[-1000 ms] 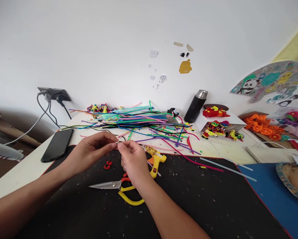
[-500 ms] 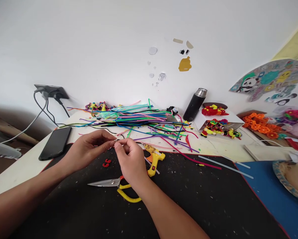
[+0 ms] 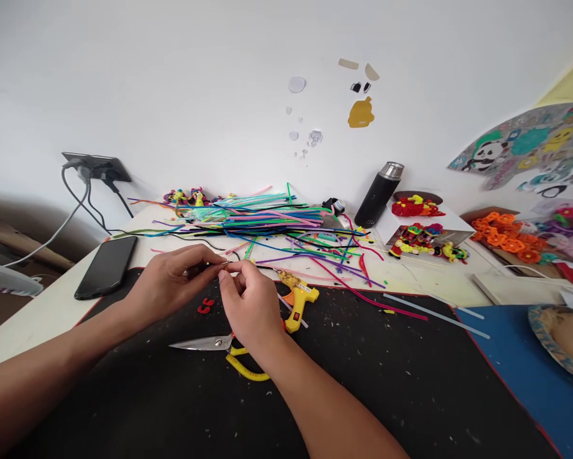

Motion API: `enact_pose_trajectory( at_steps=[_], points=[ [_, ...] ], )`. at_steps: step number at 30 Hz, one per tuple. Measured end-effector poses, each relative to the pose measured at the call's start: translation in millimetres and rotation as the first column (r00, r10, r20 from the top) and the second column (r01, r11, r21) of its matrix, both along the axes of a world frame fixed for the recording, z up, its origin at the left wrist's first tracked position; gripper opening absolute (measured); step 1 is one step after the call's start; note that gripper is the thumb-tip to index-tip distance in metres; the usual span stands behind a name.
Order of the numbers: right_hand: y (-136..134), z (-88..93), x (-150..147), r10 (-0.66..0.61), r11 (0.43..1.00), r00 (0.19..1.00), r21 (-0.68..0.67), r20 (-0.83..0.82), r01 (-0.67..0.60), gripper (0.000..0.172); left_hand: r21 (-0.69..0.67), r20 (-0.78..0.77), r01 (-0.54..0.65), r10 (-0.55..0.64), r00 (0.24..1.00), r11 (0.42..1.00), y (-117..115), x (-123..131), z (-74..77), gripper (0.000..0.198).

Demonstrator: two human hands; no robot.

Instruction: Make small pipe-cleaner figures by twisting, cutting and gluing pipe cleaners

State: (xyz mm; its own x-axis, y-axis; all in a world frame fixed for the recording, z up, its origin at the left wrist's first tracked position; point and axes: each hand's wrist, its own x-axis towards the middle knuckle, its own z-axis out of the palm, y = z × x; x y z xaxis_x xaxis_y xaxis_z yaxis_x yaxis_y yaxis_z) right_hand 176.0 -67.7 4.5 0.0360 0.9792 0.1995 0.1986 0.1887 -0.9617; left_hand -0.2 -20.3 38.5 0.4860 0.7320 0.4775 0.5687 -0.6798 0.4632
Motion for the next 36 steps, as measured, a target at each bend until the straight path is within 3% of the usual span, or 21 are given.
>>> enact_pose_trajectory(
  at_steps=[6, 9, 11, 14, 16, 19, 26, 36],
  points=[
    [-1, 2.2, -2, 0.015, 0.999, 0.999, -0.037, 0.03, -0.014, 0.029, 0.233, -0.146, -0.006, 0.041, 0.988, 0.972, 3, -2, -8.1, 0.016],
    [-1, 1.6, -2, 0.027, 0.998, 0.999, -0.056, 0.033, -0.025, 0.032, 0.278, -0.161, -0.004, 0.051, 0.986, 0.961, 4, -2, -9.7, 0.02],
    [-1, 0.9, -2, 0.026, 0.998, 0.999, -0.05, 0.035, -0.024, 0.032, 0.195, -0.113, -0.024, 0.046, 0.993, 0.981, 3, -1, -7.3, 0.021],
    [-1, 1.3, -1, 0.024, 0.999, 1.0, -0.025, 0.013, -0.024, 0.029, -0.122, 0.055, -0.045, 0.052, 0.997, 0.991, 3, 0, 1.6, 0.021],
    [-1, 2.8, 0, 0.034, 0.999, 0.999, -0.013, -0.009, -0.034, 0.027, -0.341, 0.191, 0.011, 0.058, 0.98, 0.94, 4, 1, 8.3, 0.025],
    [-1, 6.0, 1, 0.045, 0.999, 0.998, -0.014, -0.05, -0.045, 0.025, -0.525, 0.334, 0.128, 0.065, 0.94, 0.841, 6, -1, 14.3, 0.03],
    [0, 12.1, 4, 0.052, 0.996, 0.987, -0.067, -0.154, -0.063, 0.029, -0.66, 0.392, 0.197, 0.109, 0.913, 0.725, 7, -3, 15.3, 0.034],
    [2, 11.9, 6, 0.056, 0.995, 0.986, -0.074, -0.156, -0.068, 0.03, -0.662, 0.38, 0.198, 0.096, 0.92, 0.723, 6, -3, 17.1, 0.035]
  ],
)
